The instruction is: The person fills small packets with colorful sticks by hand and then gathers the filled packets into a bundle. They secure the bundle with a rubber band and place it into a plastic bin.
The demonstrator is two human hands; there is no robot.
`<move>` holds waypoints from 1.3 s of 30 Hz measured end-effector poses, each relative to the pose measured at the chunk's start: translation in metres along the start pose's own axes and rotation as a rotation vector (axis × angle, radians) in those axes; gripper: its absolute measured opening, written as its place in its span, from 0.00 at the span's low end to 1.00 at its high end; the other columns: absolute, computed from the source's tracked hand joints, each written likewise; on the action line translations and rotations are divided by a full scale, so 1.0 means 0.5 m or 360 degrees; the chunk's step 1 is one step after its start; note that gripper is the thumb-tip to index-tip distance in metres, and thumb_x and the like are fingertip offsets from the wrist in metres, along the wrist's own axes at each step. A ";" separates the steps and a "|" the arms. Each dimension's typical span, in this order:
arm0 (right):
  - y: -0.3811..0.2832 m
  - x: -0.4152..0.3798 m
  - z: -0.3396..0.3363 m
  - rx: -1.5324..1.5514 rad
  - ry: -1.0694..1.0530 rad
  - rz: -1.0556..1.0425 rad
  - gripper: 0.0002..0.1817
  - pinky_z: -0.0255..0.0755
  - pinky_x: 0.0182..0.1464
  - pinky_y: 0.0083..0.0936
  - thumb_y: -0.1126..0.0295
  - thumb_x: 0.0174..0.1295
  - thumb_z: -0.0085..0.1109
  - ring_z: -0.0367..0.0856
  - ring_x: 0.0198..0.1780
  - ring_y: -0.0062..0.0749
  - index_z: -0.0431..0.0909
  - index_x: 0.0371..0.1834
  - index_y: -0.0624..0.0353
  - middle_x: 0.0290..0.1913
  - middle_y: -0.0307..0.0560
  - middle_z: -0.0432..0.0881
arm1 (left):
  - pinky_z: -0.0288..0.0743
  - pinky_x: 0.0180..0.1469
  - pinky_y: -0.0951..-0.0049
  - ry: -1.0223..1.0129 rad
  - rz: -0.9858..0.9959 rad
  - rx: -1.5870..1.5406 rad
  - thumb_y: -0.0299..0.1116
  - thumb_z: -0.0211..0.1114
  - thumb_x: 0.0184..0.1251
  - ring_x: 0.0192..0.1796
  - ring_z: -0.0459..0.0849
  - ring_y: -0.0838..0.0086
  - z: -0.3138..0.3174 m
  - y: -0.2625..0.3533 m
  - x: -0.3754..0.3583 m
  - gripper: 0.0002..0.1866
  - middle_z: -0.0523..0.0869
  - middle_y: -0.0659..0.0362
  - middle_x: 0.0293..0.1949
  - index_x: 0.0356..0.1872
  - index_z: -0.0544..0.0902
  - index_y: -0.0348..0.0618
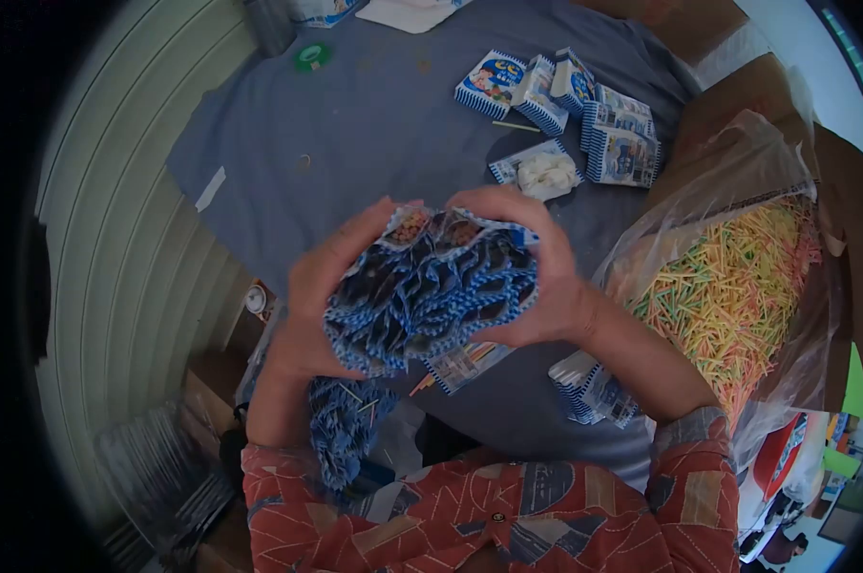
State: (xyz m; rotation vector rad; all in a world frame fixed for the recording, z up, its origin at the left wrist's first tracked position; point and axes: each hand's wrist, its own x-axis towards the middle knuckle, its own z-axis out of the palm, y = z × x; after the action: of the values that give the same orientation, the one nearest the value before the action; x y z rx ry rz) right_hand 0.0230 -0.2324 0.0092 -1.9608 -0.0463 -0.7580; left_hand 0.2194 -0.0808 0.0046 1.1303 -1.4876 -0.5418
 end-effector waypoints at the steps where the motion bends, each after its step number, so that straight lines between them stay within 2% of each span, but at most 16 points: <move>1: 0.007 0.015 -0.014 -0.0078 -0.0166 -0.0081 0.52 0.70 0.65 0.35 0.66 0.34 0.88 0.78 0.61 0.40 0.66 0.66 0.60 0.61 0.53 0.76 | 0.64 0.74 0.46 -0.0052 0.0105 0.0083 0.38 0.83 0.39 0.64 0.82 0.54 -0.012 -0.006 0.013 0.50 0.82 0.49 0.61 0.69 0.70 0.40; 3: 0.058 -0.006 0.001 -0.0174 -0.0044 0.0119 0.53 0.70 0.65 0.34 0.68 0.32 0.88 0.78 0.61 0.38 0.66 0.66 0.59 0.62 0.52 0.76 | 0.62 0.74 0.45 -0.0111 0.0222 0.0170 0.39 0.82 0.40 0.64 0.82 0.53 -0.020 -0.024 0.004 0.49 0.82 0.50 0.61 0.69 0.71 0.42; 4: 0.061 -0.011 0.007 0.0073 -0.0086 0.0768 0.52 0.69 0.66 0.33 0.71 0.31 0.88 0.77 0.62 0.38 0.66 0.65 0.58 0.64 0.51 0.75 | 0.58 0.76 0.44 -0.0225 0.0009 0.0203 0.39 0.83 0.40 0.65 0.80 0.53 -0.017 -0.051 -0.007 0.49 0.81 0.51 0.62 0.69 0.71 0.44; 5: 0.067 -0.002 -0.003 0.0050 -0.0083 0.0739 0.52 0.69 0.66 0.33 0.71 0.31 0.88 0.77 0.62 0.38 0.66 0.65 0.58 0.64 0.51 0.75 | 0.55 0.77 0.43 -0.0329 -0.0190 0.0243 0.39 0.83 0.39 0.67 0.79 0.52 -0.019 -0.076 -0.006 0.49 0.81 0.52 0.63 0.70 0.71 0.46; 9: 0.086 -0.027 -0.011 -0.0008 -0.0184 0.0499 0.54 0.67 0.70 0.35 0.71 0.29 0.88 0.74 0.68 0.39 0.66 0.66 0.57 0.67 0.50 0.73 | 0.52 0.78 0.44 -0.0280 -0.0129 0.0291 0.40 0.85 0.37 0.70 0.74 0.50 -0.011 -0.083 -0.018 0.52 0.77 0.50 0.66 0.71 0.70 0.46; 11: 0.067 -0.024 -0.023 -0.0365 -0.0133 0.0385 0.55 0.63 0.73 0.37 0.70 0.27 0.88 0.71 0.71 0.41 0.67 0.67 0.55 0.69 0.50 0.72 | 0.55 0.76 0.47 -0.0154 -0.0031 0.0573 0.42 0.87 0.34 0.71 0.71 0.49 -0.014 -0.062 -0.018 0.57 0.72 0.48 0.69 0.73 0.68 0.46; 15: 0.014 -0.012 -0.037 -0.0195 -0.0104 0.0488 0.58 0.60 0.73 0.41 0.69 0.26 0.87 0.68 0.73 0.44 0.66 0.69 0.53 0.70 0.50 0.71 | 0.59 0.74 0.50 -0.0125 -0.0069 0.0257 0.43 0.88 0.32 0.69 0.71 0.48 -0.011 -0.032 -0.037 0.62 0.71 0.46 0.69 0.75 0.64 0.43; 18: -0.038 0.020 -0.047 -0.0619 -0.0305 0.0511 0.59 0.61 0.72 0.41 0.72 0.28 0.85 0.69 0.72 0.48 0.63 0.73 0.52 0.70 0.52 0.71 | 0.60 0.73 0.51 0.0020 -0.0145 0.0235 0.44 0.89 0.31 0.70 0.71 0.48 0.016 0.009 -0.042 0.66 0.72 0.45 0.68 0.77 0.59 0.38; 20: -0.059 0.037 -0.035 -0.0974 -0.0409 0.0200 0.59 0.66 0.69 0.42 0.76 0.31 0.81 0.70 0.71 0.53 0.62 0.75 0.51 0.69 0.54 0.71 | 0.64 0.70 0.52 0.0068 -0.0237 0.0564 0.44 0.89 0.31 0.67 0.73 0.47 0.034 0.035 -0.043 0.68 0.73 0.43 0.66 0.77 0.56 0.34; 24: -0.062 0.055 -0.017 -0.1114 -0.0474 0.0353 0.53 0.75 0.59 0.43 0.79 0.34 0.79 0.75 0.63 0.59 0.65 0.72 0.52 0.65 0.53 0.73 | 0.71 0.66 0.54 0.0126 -0.0385 0.0713 0.41 0.88 0.34 0.64 0.76 0.47 0.052 0.014 -0.040 0.67 0.74 0.41 0.64 0.77 0.54 0.34; 26: -0.062 0.064 -0.009 -0.1109 -0.0537 0.0362 0.51 0.75 0.58 0.43 0.78 0.35 0.79 0.76 0.61 0.59 0.66 0.70 0.53 0.62 0.54 0.74 | 0.74 0.65 0.58 0.0135 -0.0373 0.0698 0.37 0.87 0.38 0.61 0.80 0.51 0.038 0.011 -0.019 0.63 0.78 0.44 0.58 0.77 0.55 0.34; 30: -0.053 0.080 -0.006 -0.1244 -0.0614 0.0301 0.45 0.75 0.54 0.43 0.77 0.37 0.79 0.78 0.58 0.58 0.68 0.65 0.54 0.56 0.53 0.75 | 0.77 0.60 0.56 -0.0022 -0.0373 0.0988 0.38 0.83 0.42 0.57 0.82 0.50 0.014 -0.009 0.001 0.54 0.79 0.44 0.55 0.72 0.63 0.34; 32: -0.053 0.086 -0.001 -0.1284 -0.0650 0.0293 0.46 0.75 0.54 0.43 0.78 0.38 0.79 0.78 0.58 0.57 0.67 0.66 0.54 0.56 0.53 0.76 | 0.78 0.58 0.56 -0.0196 -0.0310 0.0928 0.40 0.79 0.47 0.53 0.84 0.50 0.011 -0.018 0.004 0.42 0.83 0.44 0.51 0.64 0.73 0.33; 33: -0.054 0.088 0.003 -0.1237 -0.0642 0.0304 0.44 0.76 0.54 0.43 0.78 0.38 0.79 0.79 0.57 0.56 0.68 0.65 0.54 0.55 0.53 0.77 | 0.78 0.58 0.56 -0.0176 -0.0325 0.0944 0.40 0.79 0.47 0.53 0.84 0.50 0.010 -0.020 0.009 0.42 0.83 0.44 0.51 0.64 0.73 0.33; 35: -0.050 0.091 0.003 -0.1189 -0.0648 0.0295 0.43 0.76 0.53 0.43 0.78 0.39 0.78 0.81 0.56 0.55 0.69 0.64 0.55 0.54 0.53 0.78 | 0.80 0.57 0.59 -0.0327 -0.0307 0.0834 0.41 0.76 0.48 0.51 0.86 0.53 0.007 -0.019 0.017 0.27 0.86 0.41 0.46 0.47 0.83 0.32; 39: -0.049 0.094 0.006 -0.0974 -0.0689 0.0253 0.39 0.77 0.51 0.41 0.79 0.39 0.77 0.83 0.52 0.55 0.73 0.61 0.57 0.49 0.53 0.81 | 0.81 0.55 0.60 -0.0326 -0.0270 0.0788 0.41 0.75 0.48 0.45 0.89 0.54 -0.008 -0.008 0.009 0.24 0.88 0.43 0.40 0.44 0.84 0.33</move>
State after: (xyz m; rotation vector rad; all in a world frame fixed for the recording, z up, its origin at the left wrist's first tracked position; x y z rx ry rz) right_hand 0.0538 -0.2306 0.0522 -2.6471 0.0925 -0.2369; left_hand 0.2252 -0.0853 0.0042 1.6355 -1.7701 -0.4227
